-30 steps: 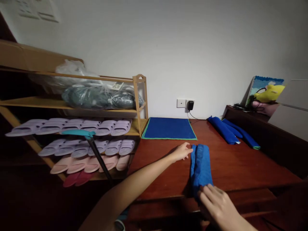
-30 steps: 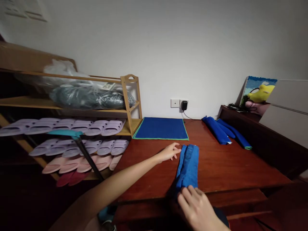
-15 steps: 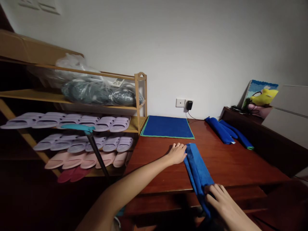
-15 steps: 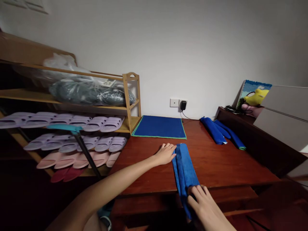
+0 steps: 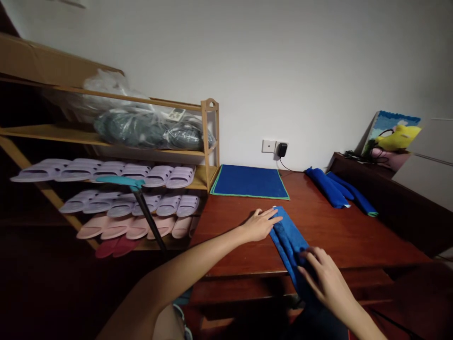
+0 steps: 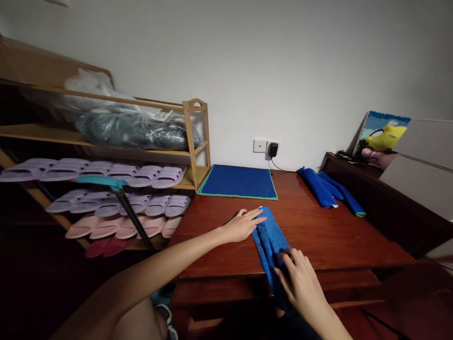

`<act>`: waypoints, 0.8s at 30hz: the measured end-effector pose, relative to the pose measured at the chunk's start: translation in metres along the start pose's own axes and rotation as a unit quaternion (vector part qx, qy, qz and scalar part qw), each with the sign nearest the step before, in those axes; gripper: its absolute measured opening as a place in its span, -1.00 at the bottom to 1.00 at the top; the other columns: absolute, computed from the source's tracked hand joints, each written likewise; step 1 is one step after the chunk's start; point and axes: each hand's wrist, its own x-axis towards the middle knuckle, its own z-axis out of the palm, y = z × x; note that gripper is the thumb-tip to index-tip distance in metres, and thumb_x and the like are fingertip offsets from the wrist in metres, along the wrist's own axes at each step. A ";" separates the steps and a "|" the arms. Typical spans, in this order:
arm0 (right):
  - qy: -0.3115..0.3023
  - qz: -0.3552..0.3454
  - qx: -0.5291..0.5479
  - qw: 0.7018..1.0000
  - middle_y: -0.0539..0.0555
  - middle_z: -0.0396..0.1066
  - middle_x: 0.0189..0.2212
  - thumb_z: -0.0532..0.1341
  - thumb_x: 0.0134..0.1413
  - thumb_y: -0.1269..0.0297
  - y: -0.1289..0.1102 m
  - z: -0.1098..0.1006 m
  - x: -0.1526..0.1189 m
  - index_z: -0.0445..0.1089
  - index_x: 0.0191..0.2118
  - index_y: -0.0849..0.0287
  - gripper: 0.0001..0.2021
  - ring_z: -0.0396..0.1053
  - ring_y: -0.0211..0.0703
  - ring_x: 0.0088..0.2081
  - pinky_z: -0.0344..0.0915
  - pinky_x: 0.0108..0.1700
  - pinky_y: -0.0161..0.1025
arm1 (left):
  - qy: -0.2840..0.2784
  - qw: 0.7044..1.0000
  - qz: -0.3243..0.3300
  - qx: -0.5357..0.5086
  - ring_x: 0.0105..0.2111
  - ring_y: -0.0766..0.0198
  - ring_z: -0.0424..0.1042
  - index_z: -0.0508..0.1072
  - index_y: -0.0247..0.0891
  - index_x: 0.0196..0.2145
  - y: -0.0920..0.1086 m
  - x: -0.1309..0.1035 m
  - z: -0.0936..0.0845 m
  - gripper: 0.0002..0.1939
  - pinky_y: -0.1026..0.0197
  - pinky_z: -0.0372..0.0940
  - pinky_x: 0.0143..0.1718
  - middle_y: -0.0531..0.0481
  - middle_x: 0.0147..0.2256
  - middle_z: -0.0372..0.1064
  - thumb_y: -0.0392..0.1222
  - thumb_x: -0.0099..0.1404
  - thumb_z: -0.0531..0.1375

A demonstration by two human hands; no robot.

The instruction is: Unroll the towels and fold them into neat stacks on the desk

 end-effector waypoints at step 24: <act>-0.124 0.180 0.151 0.964 0.15 0.46 -0.24 0.05 0.01 0.17 0.118 -0.011 0.038 0.36 -0.09 0.21 -0.62 0.42 -0.08 -0.21 0.32 -0.13 -0.19 | 0.000 0.999 -0.026 -0.021 0.18 -0.05 0.10 0.08 -0.30 0.20 0.039 -0.055 -0.012 -0.49 -0.07 0.05 0.11 -0.27 0.27 -0.07 -0.05 0.37 -0.02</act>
